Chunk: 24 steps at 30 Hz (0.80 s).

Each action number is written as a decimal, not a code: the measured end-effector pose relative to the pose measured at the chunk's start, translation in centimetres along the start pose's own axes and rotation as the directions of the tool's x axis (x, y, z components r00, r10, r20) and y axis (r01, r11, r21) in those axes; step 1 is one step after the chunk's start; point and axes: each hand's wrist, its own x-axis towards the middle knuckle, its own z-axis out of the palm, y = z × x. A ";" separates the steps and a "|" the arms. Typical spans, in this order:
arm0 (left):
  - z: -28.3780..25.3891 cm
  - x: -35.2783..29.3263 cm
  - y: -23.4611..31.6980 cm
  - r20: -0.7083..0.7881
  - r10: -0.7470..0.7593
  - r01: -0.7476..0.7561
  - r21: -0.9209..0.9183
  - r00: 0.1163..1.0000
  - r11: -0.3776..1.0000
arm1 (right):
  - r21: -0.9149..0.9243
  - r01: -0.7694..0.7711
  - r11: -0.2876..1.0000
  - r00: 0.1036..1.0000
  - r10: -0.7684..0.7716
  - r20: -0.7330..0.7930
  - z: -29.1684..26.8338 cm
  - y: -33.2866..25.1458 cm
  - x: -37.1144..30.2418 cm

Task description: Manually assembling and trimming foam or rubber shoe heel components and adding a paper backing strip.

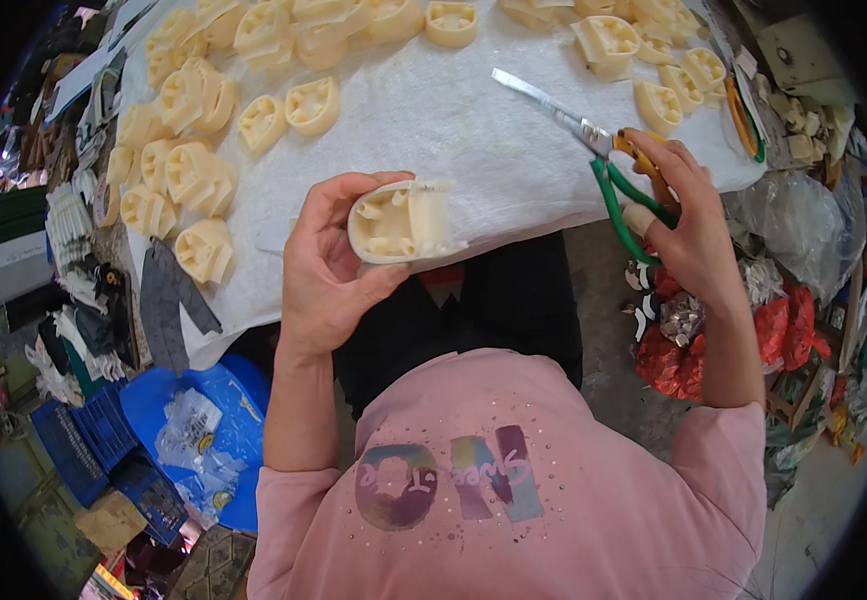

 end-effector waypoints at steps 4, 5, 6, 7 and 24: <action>2.7 1.9 -0.6 0.048 0.092 -0.103 0.559 0.995 0.822 | 0.959 -0.134 0.249 0.933 0.358 0.037 2.1 -0.1 0.2; 3.6 2.6 -1.0 0.061 0.092 -0.111 0.553 0.994 0.826 | 0.958 -0.129 0.254 0.929 0.369 0.027 2.7 0.0 0.2; 4.3 3.3 -1.5 0.115 0.177 -0.202 0.745 0.978 0.635 | 1.000 -0.020 -0.018 0.967 0.255 0.024 3.8 0.4 0.0; 5.1 4.0 -1.9 0.195 0.242 -0.281 0.874 0.950 0.396 | 0.953 0.065 -0.296 0.988 0.151 -0.021 4.3 0.3 -0.1; 5.4 4.7 -2.3 0.144 0.066 -0.159 0.893 0.987 0.422 | 0.938 0.255 -0.234 0.951 0.237 -0.200 8.0 -1.8 1.4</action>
